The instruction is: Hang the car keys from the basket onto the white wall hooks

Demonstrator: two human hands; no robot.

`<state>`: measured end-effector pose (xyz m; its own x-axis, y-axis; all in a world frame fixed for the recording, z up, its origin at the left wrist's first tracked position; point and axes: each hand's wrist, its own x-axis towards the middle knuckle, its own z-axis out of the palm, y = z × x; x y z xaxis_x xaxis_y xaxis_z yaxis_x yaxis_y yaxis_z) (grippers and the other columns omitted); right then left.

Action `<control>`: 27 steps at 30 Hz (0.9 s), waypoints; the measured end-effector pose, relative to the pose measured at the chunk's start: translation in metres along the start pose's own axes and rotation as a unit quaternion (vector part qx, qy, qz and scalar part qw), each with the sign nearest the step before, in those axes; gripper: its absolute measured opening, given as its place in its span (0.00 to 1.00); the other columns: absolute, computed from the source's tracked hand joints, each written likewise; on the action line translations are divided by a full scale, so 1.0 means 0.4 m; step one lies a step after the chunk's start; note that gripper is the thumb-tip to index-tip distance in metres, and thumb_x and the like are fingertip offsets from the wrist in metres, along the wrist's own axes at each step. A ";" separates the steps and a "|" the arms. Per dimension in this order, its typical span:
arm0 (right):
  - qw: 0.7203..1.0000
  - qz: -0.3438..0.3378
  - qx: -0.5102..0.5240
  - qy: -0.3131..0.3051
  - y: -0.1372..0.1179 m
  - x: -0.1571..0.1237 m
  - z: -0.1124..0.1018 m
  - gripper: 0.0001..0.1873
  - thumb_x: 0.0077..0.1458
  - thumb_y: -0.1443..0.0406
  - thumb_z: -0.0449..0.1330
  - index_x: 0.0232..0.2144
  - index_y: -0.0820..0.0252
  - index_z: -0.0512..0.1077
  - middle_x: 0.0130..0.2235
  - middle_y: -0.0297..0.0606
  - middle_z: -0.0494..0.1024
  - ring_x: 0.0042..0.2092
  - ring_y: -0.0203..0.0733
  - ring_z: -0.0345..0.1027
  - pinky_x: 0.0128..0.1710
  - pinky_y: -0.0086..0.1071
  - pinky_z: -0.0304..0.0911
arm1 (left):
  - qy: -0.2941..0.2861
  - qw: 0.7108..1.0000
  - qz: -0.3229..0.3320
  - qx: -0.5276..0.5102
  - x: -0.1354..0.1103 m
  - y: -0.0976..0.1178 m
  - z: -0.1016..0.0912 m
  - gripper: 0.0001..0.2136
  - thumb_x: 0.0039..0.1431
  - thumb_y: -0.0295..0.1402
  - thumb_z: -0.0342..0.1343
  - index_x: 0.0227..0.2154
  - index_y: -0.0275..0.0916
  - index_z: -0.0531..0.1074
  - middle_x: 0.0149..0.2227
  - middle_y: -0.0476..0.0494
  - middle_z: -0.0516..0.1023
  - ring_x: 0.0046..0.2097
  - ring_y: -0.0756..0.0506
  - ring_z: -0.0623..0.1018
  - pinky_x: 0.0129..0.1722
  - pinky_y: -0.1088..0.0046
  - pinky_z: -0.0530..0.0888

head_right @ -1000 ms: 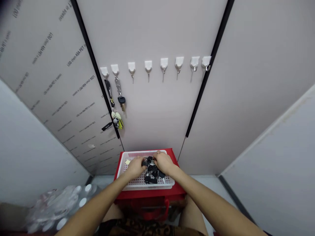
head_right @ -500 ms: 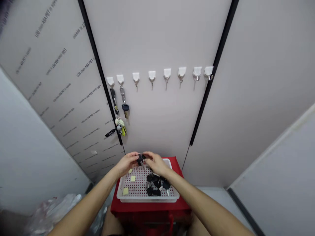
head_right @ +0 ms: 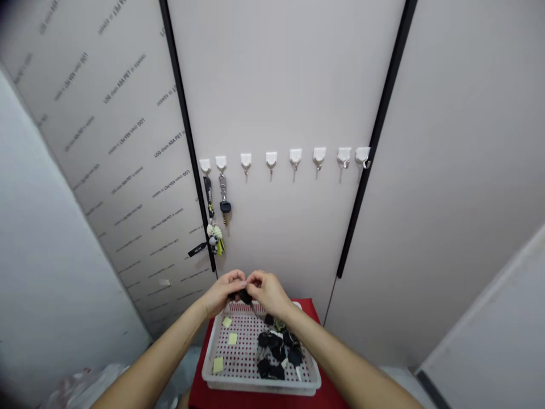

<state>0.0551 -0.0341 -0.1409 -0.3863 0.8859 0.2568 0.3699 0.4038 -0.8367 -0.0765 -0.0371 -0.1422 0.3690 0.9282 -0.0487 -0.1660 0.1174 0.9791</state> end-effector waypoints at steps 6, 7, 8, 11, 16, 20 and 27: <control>0.990 -0.092 -0.104 0.031 -0.047 0.012 -0.001 0.07 0.39 0.70 0.49 0.15 0.62 0.65 0.20 0.32 0.63 0.25 0.30 0.56 0.25 0.24 0.53 | 0.003 0.998 -0.008 0.065 -0.004 0.029 0.008 0.17 0.39 0.41 0.50 0.32 0.38 0.56 0.17 0.58 0.60 0.15 0.59 0.57 0.15 0.83 0.52; 0.989 -0.094 -0.106 0.034 -0.053 0.017 -0.005 0.08 0.39 0.71 0.49 0.14 0.62 0.65 0.20 0.32 0.63 0.25 0.30 0.56 0.25 0.24 0.53 | 0.004 0.997 -0.006 0.072 -0.006 0.035 0.008 0.17 0.39 0.41 0.49 0.32 0.38 0.56 0.17 0.58 0.60 0.14 0.59 0.57 0.15 0.83 0.52; 0.990 -0.091 -0.098 0.035 -0.059 0.024 -0.011 0.07 0.39 0.71 0.49 0.15 0.62 0.65 0.20 0.31 0.63 0.25 0.30 0.56 0.26 0.24 0.53 | 0.007 0.997 0.000 0.077 -0.007 0.043 0.008 0.16 0.40 0.40 0.49 0.32 0.37 0.57 0.16 0.57 0.60 0.15 0.59 0.57 0.15 0.83 0.52; 0.999 -0.033 -0.027 0.030 -0.093 0.063 -0.052 0.05 0.38 0.69 0.51 0.16 0.63 0.65 0.18 0.30 0.64 0.22 0.29 0.56 0.24 0.25 0.54 | 0.042 0.993 0.048 0.099 -0.003 0.085 0.001 0.12 0.39 0.37 0.51 0.28 0.35 0.62 0.20 0.54 0.64 0.20 0.57 0.63 0.19 0.82 0.57; 0.986 0.029 0.134 0.094 -0.200 0.165 -0.148 0.04 0.37 0.68 0.52 0.17 0.64 0.63 0.13 0.27 0.62 0.17 0.27 0.55 0.20 0.24 0.56 | 0.139 0.972 0.160 0.098 0.043 0.207 0.005 0.08 0.41 0.32 0.49 0.28 0.36 0.63 0.30 0.46 0.69 0.30 0.53 0.68 0.27 0.78 0.62; 0.968 -0.013 0.181 0.174 -0.282 0.246 -0.201 0.03 0.38 0.70 0.52 0.17 0.65 0.62 0.14 0.27 0.63 0.17 0.26 0.57 0.21 0.24 0.59 | 0.145 0.922 0.324 0.157 0.102 0.304 0.030 0.10 0.41 0.27 0.49 0.31 0.37 0.63 0.34 0.44 0.68 0.36 0.52 0.68 0.35 0.76 0.63; 0.953 -0.042 0.118 0.275 -0.333 0.349 -0.236 0.04 0.39 0.70 0.51 0.17 0.64 0.63 0.13 0.28 0.62 0.17 0.27 0.57 0.21 0.25 0.61 | 0.231 0.842 0.369 0.318 0.157 0.413 0.045 0.11 0.41 0.24 0.46 0.31 0.36 0.64 0.32 0.43 0.70 0.34 0.49 0.69 0.36 0.73 0.63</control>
<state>0.0315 0.0574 0.0519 0.1191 0.8650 0.4874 0.1318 0.4727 -0.8713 -0.0644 0.0344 0.0201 -0.0402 0.7208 0.6920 0.3832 -0.6285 0.6769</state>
